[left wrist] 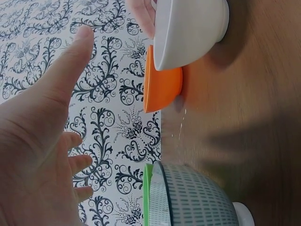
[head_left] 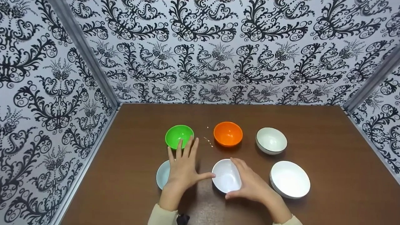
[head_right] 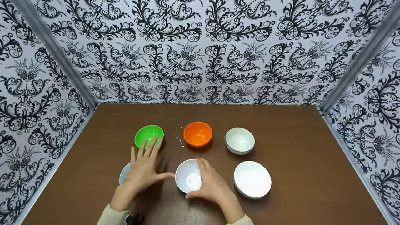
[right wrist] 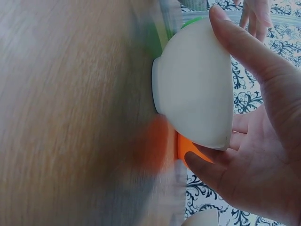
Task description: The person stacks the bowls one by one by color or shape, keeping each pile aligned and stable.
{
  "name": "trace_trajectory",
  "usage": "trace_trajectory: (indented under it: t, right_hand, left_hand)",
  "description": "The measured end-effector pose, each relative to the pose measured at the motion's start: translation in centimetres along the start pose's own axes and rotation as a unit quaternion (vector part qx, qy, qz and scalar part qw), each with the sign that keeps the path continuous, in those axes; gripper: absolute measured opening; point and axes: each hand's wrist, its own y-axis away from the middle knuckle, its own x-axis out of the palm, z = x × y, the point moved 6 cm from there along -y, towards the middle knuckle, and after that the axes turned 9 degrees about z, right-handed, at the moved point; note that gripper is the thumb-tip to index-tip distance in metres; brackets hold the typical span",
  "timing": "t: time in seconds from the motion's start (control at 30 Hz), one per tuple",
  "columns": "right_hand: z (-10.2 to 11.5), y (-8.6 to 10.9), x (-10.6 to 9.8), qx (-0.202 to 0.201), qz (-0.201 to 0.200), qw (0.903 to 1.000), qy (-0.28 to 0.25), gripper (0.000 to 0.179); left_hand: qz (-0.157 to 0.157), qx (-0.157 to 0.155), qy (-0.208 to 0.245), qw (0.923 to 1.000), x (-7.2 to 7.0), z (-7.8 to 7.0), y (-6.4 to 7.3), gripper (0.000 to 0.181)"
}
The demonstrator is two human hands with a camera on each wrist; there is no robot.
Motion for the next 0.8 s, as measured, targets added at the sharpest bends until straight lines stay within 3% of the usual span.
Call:
trace_trajectory:
  t: [0.3, 0.8]
  right_hand:
    - [-0.2, 0.1, 0.1, 0.010, -0.001, 0.9999, 0.000, 0.126]
    - [-0.3, 0.1, 0.1, 0.020, 0.005, 0.9998, 0.000, 0.127]
  left_hand:
    - [-0.003, -0.007, 0.012, 0.9999, -0.1, 1.1, 0.7, 0.128]
    - [-0.003, -0.047, 0.056, 0.9973, 0.3, 4.5, 3.4, 0.121]
